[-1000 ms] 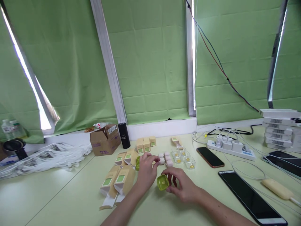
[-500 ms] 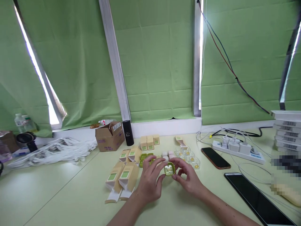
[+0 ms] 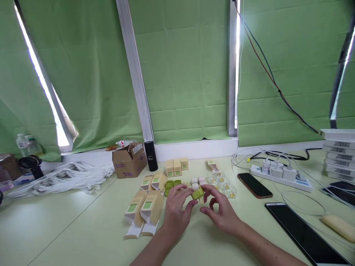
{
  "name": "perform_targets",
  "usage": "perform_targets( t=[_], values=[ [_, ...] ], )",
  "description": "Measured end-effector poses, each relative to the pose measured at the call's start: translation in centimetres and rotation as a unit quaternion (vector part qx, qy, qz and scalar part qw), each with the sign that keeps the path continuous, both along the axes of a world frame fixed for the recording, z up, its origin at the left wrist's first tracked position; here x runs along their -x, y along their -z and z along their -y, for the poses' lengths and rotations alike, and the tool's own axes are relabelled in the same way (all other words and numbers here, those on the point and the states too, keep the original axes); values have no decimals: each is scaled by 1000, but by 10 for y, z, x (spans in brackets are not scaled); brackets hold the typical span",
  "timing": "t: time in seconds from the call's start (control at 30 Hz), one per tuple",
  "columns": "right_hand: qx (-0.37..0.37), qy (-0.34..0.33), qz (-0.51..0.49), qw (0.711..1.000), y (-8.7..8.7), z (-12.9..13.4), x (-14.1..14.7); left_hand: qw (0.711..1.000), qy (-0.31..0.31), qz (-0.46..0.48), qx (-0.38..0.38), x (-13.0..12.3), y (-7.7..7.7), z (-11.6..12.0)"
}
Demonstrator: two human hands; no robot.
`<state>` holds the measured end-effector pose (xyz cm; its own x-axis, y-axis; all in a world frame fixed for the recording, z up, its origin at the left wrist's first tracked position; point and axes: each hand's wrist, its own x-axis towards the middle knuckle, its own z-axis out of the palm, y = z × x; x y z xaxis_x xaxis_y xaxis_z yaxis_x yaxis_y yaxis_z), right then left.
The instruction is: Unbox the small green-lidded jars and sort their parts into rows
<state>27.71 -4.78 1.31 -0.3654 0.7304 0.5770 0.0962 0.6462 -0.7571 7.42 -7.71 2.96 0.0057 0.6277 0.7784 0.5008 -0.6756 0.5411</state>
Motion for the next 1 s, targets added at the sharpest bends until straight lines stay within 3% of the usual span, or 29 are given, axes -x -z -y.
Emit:
perform_targets(
  t=[0.13,0.4,0.53,0.8,1.0],
  values=[
    [-68,32,19,997,5,-3,2,999,-44,-23,7,-4,2,1],
    [-129,64,15,989,6,-5,4,982,95,75,146,-18,2,-1],
    [-131,78,-3,988,4,-5,4,972,111,91,188,-19,1,-2],
    [-108,41,-10,993,-2,0,1,990,-14,38,136,-15,-1,3],
    [-90,29,1,995,0,-1,1,997,-15,-52,58,-13,1,4]
  ],
)
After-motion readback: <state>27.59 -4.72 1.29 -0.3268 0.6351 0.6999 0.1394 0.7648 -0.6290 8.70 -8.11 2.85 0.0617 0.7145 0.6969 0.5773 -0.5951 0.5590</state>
